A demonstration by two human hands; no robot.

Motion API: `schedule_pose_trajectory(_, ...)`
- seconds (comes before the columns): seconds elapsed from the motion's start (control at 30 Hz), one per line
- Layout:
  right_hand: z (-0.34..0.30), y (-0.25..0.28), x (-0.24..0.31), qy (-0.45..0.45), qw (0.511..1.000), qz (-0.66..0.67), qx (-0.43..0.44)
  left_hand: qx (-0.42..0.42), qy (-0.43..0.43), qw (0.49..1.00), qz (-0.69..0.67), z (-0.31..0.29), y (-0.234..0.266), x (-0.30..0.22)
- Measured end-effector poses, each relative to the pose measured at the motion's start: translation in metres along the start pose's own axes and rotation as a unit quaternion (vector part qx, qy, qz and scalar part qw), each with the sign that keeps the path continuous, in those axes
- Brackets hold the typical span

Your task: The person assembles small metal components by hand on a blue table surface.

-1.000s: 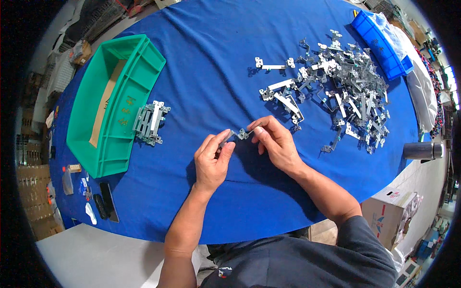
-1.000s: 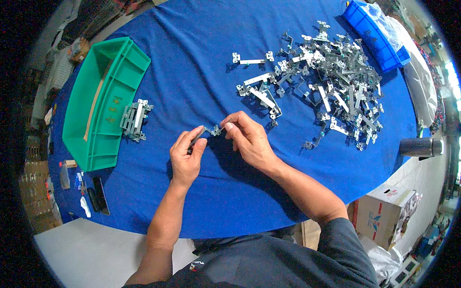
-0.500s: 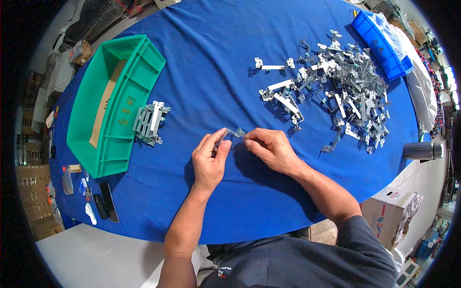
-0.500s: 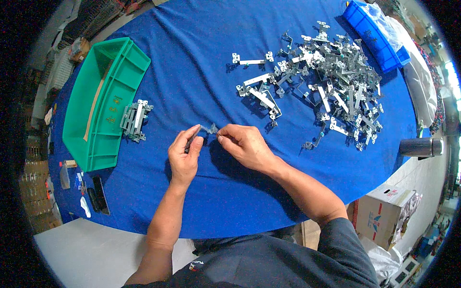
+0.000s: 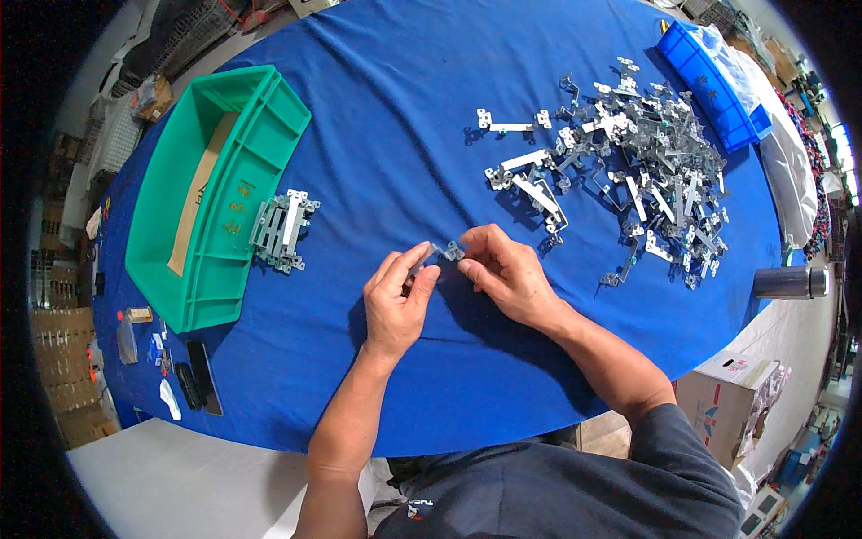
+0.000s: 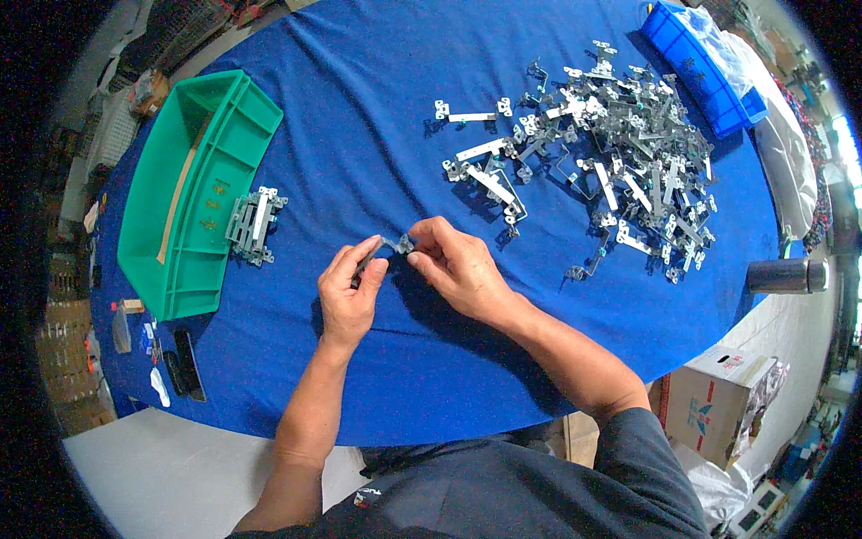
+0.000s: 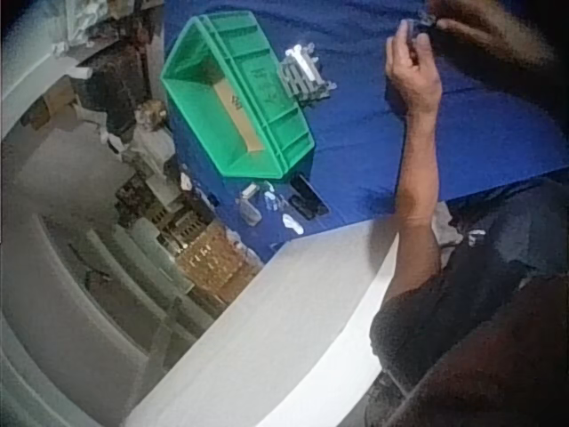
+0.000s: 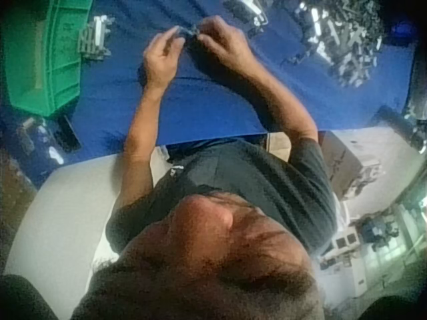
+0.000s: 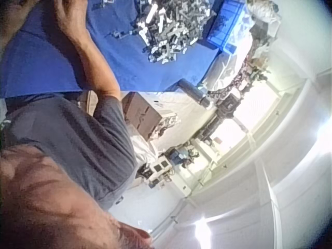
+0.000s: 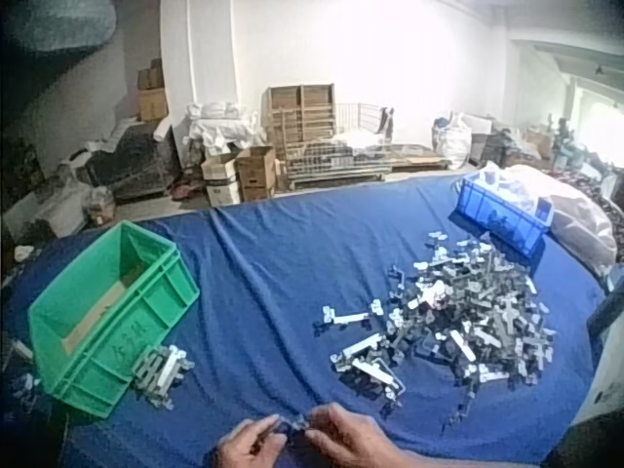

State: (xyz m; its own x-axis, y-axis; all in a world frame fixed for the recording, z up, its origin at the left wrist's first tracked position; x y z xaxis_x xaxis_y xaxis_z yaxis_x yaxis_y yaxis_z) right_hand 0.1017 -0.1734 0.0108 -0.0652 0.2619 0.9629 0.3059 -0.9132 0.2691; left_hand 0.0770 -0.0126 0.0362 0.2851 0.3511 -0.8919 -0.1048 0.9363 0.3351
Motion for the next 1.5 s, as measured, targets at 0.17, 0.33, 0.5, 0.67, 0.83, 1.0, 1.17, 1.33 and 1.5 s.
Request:
schedule_pose_trajectory(0.17,0.001,0.002,0.009,0.076,0.996,-0.050,-0.006,0.028,0.017,0.999,0.001,-0.002,-0.005,-0.001)
schedule_pose_trajectory(0.33,0.003,0.019,0.004,0.102,0.988,0.071,-0.089,0.042,0.016,0.999,0.012,-0.002,-0.007,-0.005)
schedule_pose_trajectory(0.5,0.000,0.004,-0.014,-0.047,0.996,0.075,-0.010,-0.017,0.024,0.999,-0.025,-0.002,0.004,0.008)
schedule_pose_trajectory(0.67,0.001,0.001,-0.008,-0.015,0.999,-0.033,0.019,-0.017,0.063,0.997,-0.045,-0.004,0.004,0.017)
schedule_pose_trajectory(0.83,0.001,-0.001,0.001,0.019,0.999,-0.047,0.015,-0.020,0.065,0.996,-0.055,-0.005,0.006,0.020)
schedule_pose_trajectory(1.0,-0.001,0.000,-0.004,-0.002,0.999,-0.047,0.018,-0.007,0.058,0.998,-0.033,-0.005,0.002,0.018)
schedule_pose_trajectory(1.17,0.000,0.006,0.011,0.064,0.992,-0.104,-0.020,-0.004,0.017,1.000,-0.020,-0.001,0.001,0.005)
schedule_pose_trajectory(1.33,0.000,0.003,-0.005,-0.028,0.999,-0.002,-0.018,0.012,0.016,1.000,0.004,-0.003,-0.002,0.006)
schedule_pose_trajectory(1.5,0.000,0.003,0.010,0.042,0.999,-0.019,-0.005,0.012,0.009,1.000,0.009,-0.002,-0.003,0.000)
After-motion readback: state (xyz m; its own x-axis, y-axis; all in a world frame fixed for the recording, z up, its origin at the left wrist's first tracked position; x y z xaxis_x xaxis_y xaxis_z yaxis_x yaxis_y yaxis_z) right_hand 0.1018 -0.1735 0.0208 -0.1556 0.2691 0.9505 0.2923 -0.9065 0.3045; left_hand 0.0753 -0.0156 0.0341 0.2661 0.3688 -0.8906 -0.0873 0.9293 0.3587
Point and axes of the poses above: each hand's wrist, its own z-axis towards the middle knuckle, its own y-axis out of the back of the hand, x = y × z, the point moved 10 cm from there along z, towards the middle knuckle, and after that the axes turned 6 degrees about -z, right-handed, at the moved point
